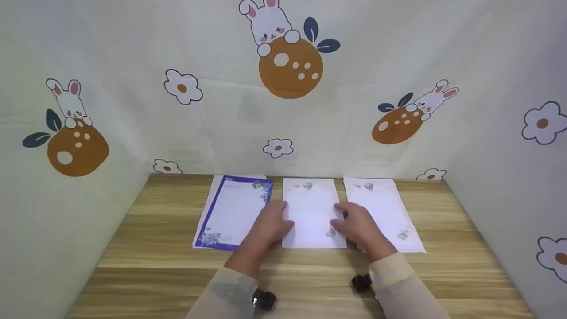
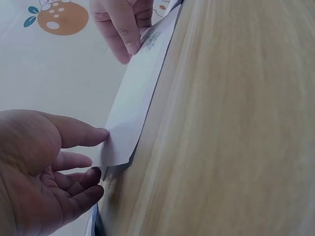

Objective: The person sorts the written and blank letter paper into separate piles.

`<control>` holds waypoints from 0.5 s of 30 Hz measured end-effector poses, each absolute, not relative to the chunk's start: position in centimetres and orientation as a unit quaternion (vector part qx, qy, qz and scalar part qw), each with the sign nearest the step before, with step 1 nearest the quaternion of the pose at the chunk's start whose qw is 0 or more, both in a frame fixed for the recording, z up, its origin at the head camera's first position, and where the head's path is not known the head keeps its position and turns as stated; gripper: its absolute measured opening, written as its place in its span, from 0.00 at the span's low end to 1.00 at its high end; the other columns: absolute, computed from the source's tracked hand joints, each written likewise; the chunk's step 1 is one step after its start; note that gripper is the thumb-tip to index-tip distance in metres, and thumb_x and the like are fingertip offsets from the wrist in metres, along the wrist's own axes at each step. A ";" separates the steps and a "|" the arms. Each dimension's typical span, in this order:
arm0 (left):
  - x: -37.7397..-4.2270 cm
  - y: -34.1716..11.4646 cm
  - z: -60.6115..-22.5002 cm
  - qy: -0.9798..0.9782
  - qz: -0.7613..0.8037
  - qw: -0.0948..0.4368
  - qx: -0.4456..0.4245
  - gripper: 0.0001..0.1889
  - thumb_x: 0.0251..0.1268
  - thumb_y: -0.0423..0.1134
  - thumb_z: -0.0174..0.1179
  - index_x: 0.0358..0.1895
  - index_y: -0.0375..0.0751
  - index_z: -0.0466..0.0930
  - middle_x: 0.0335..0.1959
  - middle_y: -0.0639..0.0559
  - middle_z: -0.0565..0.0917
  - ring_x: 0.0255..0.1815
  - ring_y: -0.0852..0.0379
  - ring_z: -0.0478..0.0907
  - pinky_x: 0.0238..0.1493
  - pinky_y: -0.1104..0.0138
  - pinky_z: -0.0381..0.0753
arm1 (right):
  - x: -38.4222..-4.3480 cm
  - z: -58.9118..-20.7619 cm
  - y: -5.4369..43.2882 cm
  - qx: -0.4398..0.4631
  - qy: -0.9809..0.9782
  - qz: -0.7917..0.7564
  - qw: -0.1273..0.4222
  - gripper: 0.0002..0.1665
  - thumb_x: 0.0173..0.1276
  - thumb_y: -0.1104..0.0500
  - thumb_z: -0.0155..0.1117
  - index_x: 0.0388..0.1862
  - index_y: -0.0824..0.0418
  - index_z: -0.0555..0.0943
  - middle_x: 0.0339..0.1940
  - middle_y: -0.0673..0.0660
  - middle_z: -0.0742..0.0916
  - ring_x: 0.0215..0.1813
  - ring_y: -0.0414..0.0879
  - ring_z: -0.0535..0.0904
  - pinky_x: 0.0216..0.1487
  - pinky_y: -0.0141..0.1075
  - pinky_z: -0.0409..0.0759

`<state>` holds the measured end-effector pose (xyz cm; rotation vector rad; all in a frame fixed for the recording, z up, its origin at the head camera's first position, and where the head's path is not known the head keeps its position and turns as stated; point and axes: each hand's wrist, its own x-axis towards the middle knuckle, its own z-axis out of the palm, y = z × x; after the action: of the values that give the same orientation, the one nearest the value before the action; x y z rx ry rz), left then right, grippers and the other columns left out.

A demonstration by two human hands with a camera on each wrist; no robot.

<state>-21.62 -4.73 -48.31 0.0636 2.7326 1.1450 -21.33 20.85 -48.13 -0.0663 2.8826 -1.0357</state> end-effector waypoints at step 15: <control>-21.0 -1.0 -47.0 0.889 0.456 0.025 0.031 0.32 0.73 0.41 0.66 0.79 0.44 0.73 0.81 0.44 0.73 0.84 0.44 0.68 0.86 0.50 0.65 | -20.2 -46.4 24.9 -0.010 0.932 -0.361 -0.003 0.31 0.75 0.55 0.68 0.76 0.57 0.79 0.83 0.59 0.75 0.67 0.58 0.82 0.72 0.56 0.81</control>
<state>-20.97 -0.98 -46.96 0.0951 2.7505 1.4100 -20.20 24.93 -46.36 -0.0323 2.9350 -1.1378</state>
